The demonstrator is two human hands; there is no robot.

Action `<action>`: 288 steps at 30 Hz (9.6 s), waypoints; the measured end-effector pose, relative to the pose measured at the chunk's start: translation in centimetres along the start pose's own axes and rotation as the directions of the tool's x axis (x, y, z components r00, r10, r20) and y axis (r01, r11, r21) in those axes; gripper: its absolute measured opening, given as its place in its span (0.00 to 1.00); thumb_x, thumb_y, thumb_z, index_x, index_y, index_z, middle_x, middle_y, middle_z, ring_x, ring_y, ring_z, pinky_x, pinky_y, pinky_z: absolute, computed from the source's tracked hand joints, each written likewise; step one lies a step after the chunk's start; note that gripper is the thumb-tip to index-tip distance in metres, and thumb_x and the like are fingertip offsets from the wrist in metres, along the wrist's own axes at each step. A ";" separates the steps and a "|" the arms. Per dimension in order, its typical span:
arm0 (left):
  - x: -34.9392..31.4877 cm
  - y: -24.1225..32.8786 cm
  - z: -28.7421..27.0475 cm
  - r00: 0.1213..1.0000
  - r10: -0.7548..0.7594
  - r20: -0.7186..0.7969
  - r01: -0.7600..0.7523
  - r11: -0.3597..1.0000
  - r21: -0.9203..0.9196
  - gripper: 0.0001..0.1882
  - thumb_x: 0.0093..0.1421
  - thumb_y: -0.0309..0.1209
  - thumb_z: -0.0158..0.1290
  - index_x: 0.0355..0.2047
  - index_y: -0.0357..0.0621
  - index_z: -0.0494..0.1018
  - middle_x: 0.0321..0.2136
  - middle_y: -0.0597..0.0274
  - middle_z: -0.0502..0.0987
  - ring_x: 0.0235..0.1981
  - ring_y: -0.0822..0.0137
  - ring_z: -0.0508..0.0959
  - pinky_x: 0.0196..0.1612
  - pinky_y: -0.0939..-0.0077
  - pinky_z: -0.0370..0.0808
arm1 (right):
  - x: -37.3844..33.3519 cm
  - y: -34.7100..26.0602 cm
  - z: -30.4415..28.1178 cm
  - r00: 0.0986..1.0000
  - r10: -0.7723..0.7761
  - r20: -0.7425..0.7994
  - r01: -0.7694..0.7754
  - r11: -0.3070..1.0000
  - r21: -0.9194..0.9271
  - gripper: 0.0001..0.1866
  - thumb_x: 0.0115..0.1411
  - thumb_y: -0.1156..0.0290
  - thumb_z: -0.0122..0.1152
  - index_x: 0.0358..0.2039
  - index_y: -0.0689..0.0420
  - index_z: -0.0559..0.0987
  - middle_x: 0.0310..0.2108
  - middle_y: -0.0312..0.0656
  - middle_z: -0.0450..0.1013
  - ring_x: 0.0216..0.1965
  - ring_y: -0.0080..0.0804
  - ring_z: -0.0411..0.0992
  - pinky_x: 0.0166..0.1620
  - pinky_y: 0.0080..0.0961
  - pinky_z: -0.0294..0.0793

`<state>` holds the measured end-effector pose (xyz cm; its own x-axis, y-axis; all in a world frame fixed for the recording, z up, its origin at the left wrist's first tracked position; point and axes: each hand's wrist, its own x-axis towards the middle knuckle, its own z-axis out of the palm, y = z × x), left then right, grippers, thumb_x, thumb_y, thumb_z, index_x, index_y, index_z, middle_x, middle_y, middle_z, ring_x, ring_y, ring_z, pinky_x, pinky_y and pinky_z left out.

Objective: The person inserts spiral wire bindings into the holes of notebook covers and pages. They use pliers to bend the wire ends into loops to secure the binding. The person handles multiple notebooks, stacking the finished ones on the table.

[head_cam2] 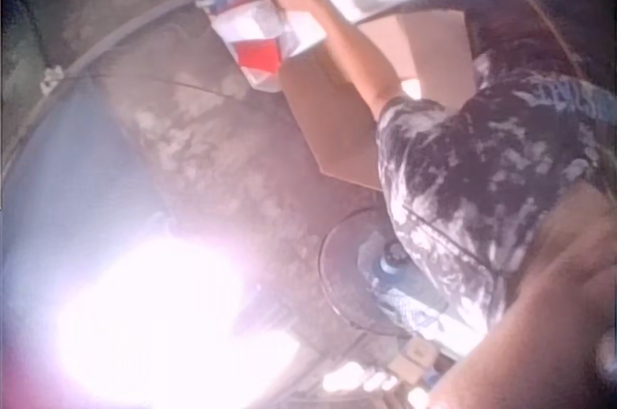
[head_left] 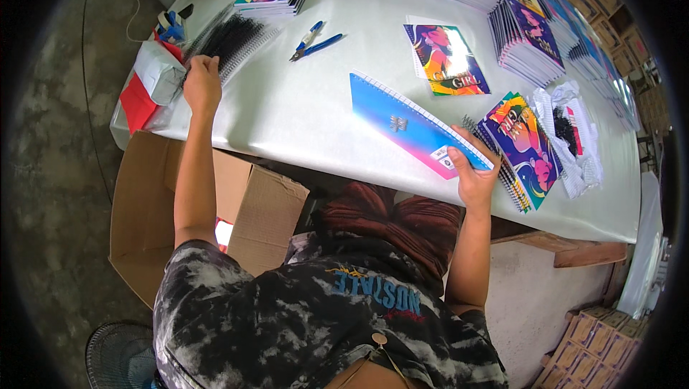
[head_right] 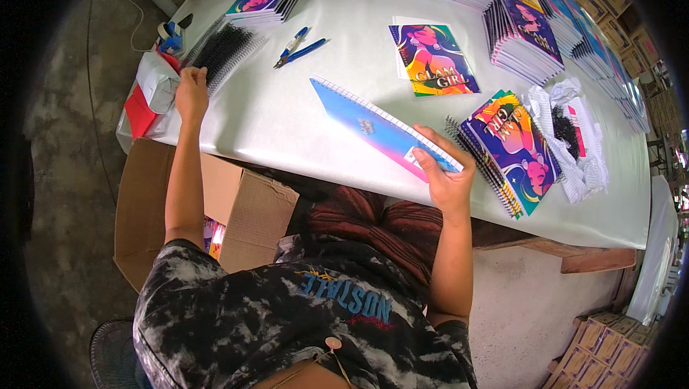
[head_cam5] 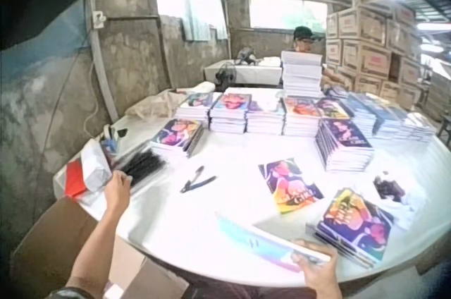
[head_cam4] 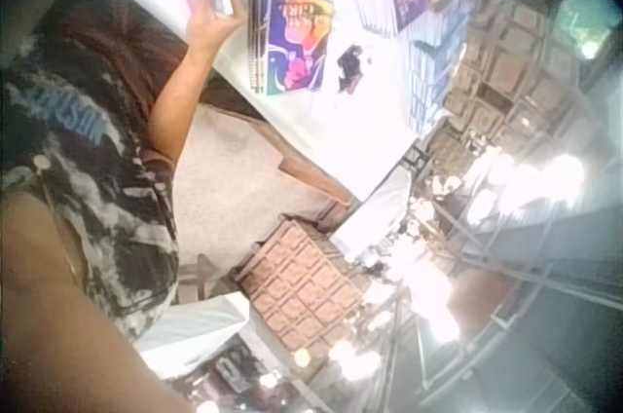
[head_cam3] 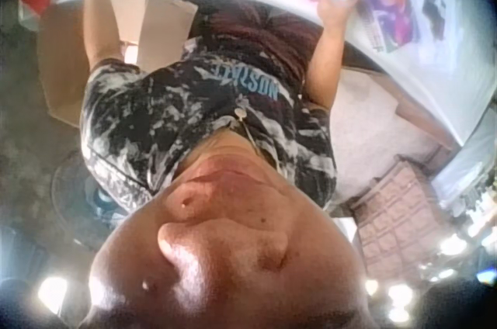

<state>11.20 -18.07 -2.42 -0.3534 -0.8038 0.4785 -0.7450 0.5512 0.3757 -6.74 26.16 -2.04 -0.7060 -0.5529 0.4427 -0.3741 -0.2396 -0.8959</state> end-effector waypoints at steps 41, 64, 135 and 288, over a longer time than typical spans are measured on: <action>-8.3 18.0 -2.6 0.646 0.578 0.499 0.065 0.610 -0.790 0.19 0.62 0.43 0.46 0.27 0.37 0.70 0.15 0.71 0.61 0.19 0.79 0.58 0.23 0.83 0.58 | -0.2 -0.3 -0.9 0.998 0.002 -0.067 -0.004 1.000 -0.027 0.13 0.54 0.84 0.55 0.41 0.67 0.76 0.37 0.43 0.76 0.36 0.20 0.71 0.40 0.16 0.70; -6.6 22.1 -7.8 0.331 0.921 0.207 -0.783 0.390 -0.484 0.08 0.51 0.29 0.57 0.32 0.40 0.74 0.31 0.58 0.75 0.31 0.62 0.74 0.36 0.72 0.69 | -1.1 0.1 -1.8 0.999 0.029 0.028 -0.028 1.000 -0.010 0.12 0.53 0.82 0.57 0.40 0.64 0.78 0.35 0.39 0.77 0.30 0.16 0.70 0.35 0.14 0.70; -17.1 13.1 3.5 0.506 0.760 -0.408 -0.822 0.281 -0.495 0.59 0.45 0.72 0.41 0.59 0.28 0.49 0.58 0.32 0.50 0.60 0.31 0.45 0.57 0.33 0.32 | -2.6 -0.1 2.9 0.860 -0.487 0.154 0.510 0.807 -0.298 0.19 0.45 0.81 0.62 0.42 0.64 0.77 0.38 0.52 0.75 0.35 0.42 0.77 0.36 0.30 0.77; -21.4 37.7 4.6 0.731 0.610 0.306 -0.128 0.563 -0.817 0.12 0.45 0.32 0.54 0.13 0.40 0.66 0.19 0.55 0.71 0.22 0.55 0.69 0.31 0.62 0.68 | -5.6 2.2 -10.4 0.426 -0.246 -0.871 -0.464 0.767 -0.443 0.18 0.45 0.74 0.63 0.35 0.63 0.66 0.39 0.47 0.63 0.42 0.36 0.61 0.47 0.31 0.61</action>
<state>-11.90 18.86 -2.18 -0.8857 -0.3198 0.3365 0.0882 0.5958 0.7983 -9.83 37.03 -6.06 -0.7324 0.5186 0.4413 -0.2256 0.4266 -0.8759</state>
